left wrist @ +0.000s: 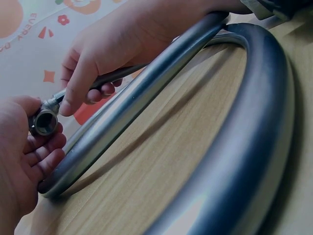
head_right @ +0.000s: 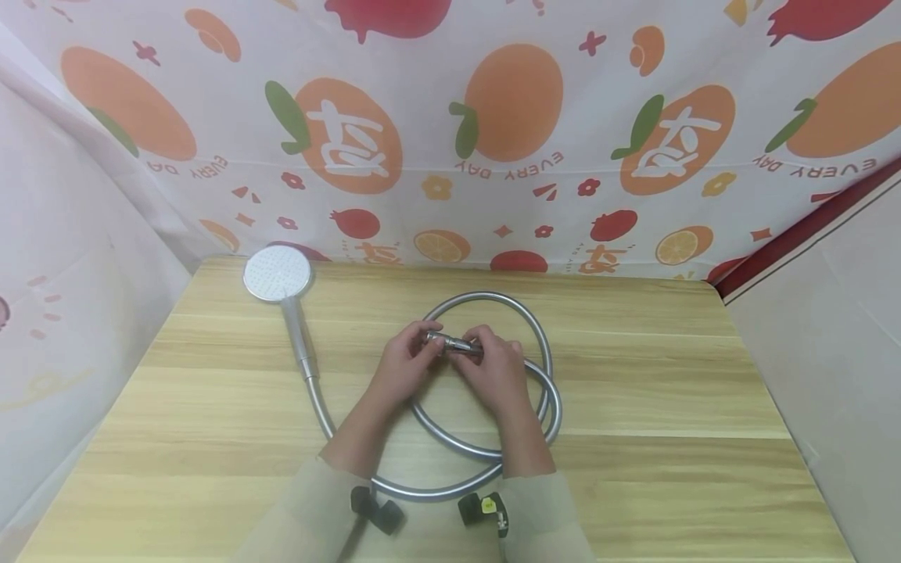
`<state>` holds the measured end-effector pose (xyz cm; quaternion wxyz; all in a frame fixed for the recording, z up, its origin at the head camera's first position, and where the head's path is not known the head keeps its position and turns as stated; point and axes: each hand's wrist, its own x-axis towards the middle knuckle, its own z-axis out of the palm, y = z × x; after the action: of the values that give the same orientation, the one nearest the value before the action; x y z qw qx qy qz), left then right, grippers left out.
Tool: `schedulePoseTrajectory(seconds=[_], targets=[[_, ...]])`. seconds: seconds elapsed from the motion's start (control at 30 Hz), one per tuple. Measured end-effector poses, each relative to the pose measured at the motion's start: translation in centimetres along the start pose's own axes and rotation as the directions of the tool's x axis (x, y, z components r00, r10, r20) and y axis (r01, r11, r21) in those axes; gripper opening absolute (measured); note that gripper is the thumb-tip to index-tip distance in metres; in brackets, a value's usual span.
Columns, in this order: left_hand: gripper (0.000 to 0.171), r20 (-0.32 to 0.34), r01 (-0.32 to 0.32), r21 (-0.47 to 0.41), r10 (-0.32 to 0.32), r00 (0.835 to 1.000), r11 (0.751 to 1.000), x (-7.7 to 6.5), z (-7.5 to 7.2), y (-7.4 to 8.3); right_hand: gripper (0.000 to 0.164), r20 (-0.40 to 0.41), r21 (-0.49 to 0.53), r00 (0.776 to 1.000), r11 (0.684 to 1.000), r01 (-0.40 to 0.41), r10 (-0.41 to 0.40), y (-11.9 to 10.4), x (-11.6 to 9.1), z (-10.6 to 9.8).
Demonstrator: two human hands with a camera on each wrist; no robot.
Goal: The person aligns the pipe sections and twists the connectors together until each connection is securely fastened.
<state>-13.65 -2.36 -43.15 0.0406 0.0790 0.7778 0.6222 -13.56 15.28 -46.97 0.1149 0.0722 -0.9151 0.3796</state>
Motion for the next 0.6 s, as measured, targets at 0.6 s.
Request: schedulePoseTrajectory(seconds=[0.6], targets=[[0.024,-0.004,0.006,-0.006,-0.006,1.0,1.0,0.22,0.03,-0.29,0.027,0.025,-0.028,0.999,0.999,0.028,-0.027,0.04,0.2,-0.11]])
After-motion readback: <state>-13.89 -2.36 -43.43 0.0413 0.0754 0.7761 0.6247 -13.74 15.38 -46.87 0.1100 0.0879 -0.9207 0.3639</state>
